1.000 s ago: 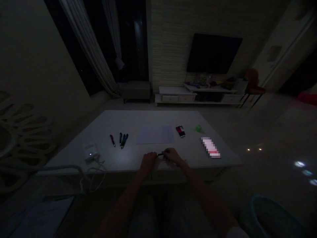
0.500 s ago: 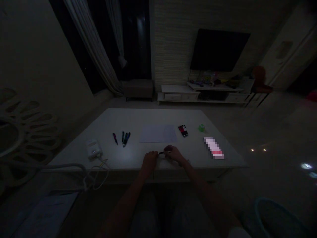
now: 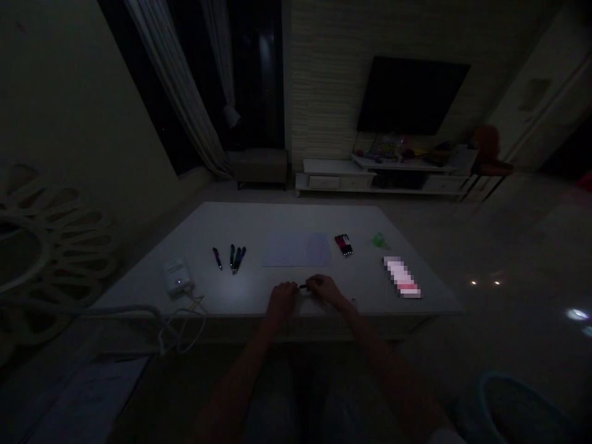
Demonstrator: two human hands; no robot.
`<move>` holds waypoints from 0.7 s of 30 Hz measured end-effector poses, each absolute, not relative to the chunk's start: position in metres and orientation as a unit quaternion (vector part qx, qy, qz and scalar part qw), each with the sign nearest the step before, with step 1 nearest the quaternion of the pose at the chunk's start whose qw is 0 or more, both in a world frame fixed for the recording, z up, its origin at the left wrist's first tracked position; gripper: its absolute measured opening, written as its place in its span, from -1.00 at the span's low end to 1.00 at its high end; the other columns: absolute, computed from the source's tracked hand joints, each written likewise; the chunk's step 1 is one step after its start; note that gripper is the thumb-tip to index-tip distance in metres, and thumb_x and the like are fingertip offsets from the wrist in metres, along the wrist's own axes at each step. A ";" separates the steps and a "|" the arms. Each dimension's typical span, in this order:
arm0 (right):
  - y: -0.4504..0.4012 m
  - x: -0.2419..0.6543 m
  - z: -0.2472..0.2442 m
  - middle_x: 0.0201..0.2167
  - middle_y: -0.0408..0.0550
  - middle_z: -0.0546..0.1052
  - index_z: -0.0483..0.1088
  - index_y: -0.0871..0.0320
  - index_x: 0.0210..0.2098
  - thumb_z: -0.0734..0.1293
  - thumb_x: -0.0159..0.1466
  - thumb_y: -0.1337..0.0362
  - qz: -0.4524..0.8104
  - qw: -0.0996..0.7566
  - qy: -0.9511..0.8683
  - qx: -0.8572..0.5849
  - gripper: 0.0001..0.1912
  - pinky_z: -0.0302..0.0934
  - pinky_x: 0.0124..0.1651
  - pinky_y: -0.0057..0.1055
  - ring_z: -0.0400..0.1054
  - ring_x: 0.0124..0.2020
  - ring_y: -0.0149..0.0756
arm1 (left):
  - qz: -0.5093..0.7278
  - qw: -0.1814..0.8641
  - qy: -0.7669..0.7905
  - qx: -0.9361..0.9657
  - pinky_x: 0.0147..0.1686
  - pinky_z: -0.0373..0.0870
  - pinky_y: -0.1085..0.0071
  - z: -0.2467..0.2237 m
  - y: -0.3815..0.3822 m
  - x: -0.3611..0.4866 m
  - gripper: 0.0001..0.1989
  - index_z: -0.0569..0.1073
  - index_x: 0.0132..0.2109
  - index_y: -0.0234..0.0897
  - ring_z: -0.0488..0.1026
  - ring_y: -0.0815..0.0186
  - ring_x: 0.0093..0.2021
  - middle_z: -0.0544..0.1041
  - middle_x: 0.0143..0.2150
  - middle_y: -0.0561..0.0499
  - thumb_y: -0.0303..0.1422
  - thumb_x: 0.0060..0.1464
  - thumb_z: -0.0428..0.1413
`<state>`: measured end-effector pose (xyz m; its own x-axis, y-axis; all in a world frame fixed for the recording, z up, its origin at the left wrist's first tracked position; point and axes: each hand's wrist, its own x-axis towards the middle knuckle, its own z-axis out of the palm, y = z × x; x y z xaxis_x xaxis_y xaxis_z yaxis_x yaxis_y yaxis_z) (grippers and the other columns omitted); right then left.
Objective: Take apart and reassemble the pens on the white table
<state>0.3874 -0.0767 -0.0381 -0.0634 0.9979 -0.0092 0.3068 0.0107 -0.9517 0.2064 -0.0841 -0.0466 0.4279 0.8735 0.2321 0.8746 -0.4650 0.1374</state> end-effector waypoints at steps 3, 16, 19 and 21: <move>-0.076 0.387 -0.039 -0.50 -0.03 0.53 0.43 0.24 -0.45 0.32 0.07 0.08 0.426 0.402 -0.590 -0.556 -0.70 0.23 -0.44 -0.48 0.39 -0.50 -0.36 | -0.136 0.000 -0.519 -0.844 -0.26 0.14 0.35 -0.047 -0.084 0.207 -0.80 0.35 -0.19 -0.25 0.35 0.27 -0.23 0.44 -0.27 -0.04 -0.38 0.23 -0.16; -0.073 0.385 -0.046 -0.54 -0.05 0.51 0.41 0.24 -0.46 0.30 0.08 0.12 0.423 0.410 -0.589 -0.554 -0.74 0.24 -0.43 -0.47 0.39 -0.51 -0.36 | -0.140 -0.010 -0.518 -0.844 -0.22 0.15 0.36 -0.046 -0.085 0.207 -0.80 0.35 -0.15 -0.25 0.35 0.28 -0.19 0.43 -0.24 -0.05 -0.38 0.23 -0.16; -0.072 0.384 -0.046 -0.44 -0.03 0.54 0.44 0.23 -0.39 0.37 -0.01 0.22 0.409 0.427 -0.588 -0.552 -0.77 0.28 -0.35 -0.44 0.43 -0.41 -0.33 | -0.146 0.000 -0.519 -0.842 -0.21 0.14 0.34 -0.045 -0.086 0.207 -0.77 0.35 -0.10 -0.23 0.34 0.26 -0.20 0.44 -0.24 -0.05 -0.38 0.24 -0.17; -0.072 0.385 -0.046 -0.42 -0.03 0.55 0.45 0.23 -0.40 0.37 -0.03 0.26 0.402 0.434 -0.577 -0.563 -0.79 0.30 -0.32 -0.42 0.44 -0.39 -0.31 | -0.148 0.014 -0.519 -0.842 -0.18 0.13 0.31 -0.043 -0.087 0.206 -0.74 0.32 -0.02 -0.18 0.33 0.24 -0.17 0.44 -0.22 -0.05 -0.38 0.23 -0.17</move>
